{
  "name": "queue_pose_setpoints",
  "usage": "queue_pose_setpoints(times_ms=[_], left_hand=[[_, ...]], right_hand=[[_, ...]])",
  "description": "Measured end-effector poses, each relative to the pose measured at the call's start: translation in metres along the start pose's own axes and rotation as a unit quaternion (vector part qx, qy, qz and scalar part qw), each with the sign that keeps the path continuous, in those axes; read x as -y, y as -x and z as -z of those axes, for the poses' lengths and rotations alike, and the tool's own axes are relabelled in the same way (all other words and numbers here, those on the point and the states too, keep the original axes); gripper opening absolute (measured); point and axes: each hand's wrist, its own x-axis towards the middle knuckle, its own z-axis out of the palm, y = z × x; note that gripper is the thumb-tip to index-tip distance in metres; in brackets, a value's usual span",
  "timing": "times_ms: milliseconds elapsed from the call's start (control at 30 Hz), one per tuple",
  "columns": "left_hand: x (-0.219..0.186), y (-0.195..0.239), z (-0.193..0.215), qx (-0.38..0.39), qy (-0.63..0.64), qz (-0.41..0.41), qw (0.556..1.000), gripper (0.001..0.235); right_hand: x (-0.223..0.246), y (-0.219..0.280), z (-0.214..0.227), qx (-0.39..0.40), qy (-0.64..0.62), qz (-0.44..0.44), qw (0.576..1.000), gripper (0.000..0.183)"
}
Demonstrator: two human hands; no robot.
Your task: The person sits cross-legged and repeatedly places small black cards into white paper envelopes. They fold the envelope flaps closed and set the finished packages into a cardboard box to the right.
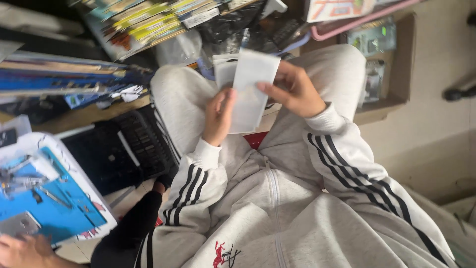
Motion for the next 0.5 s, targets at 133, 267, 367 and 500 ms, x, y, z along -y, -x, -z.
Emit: queue_pose_setpoints(times_ms=[133, 267, 367, 500], left_hand=[[-0.057, -0.008, -0.001, -0.015, -0.063, 0.051, 0.997, 0.045], [-0.067, -0.008, -0.004, -0.015, -0.076, 0.061, 0.995, 0.046], [-0.071, -0.007, -0.006, -0.002, -0.111, 0.053, 0.992, 0.044], [-0.078, -0.008, -0.013, -0.012, -0.054, 0.100, 0.993, 0.044]], right_hand=[[-0.017, 0.011, 0.043, -0.124, -0.018, 0.056, 0.991, 0.027], [-0.029, 0.037, 0.114, -0.260, -0.139, 0.076, 0.953, 0.022], [-0.040, 0.070, 0.171, -0.326, -0.167, 0.086, 0.926, 0.032], [-0.101, 0.126, 0.234, -0.515, -0.260, -0.005, 0.816, 0.038]])
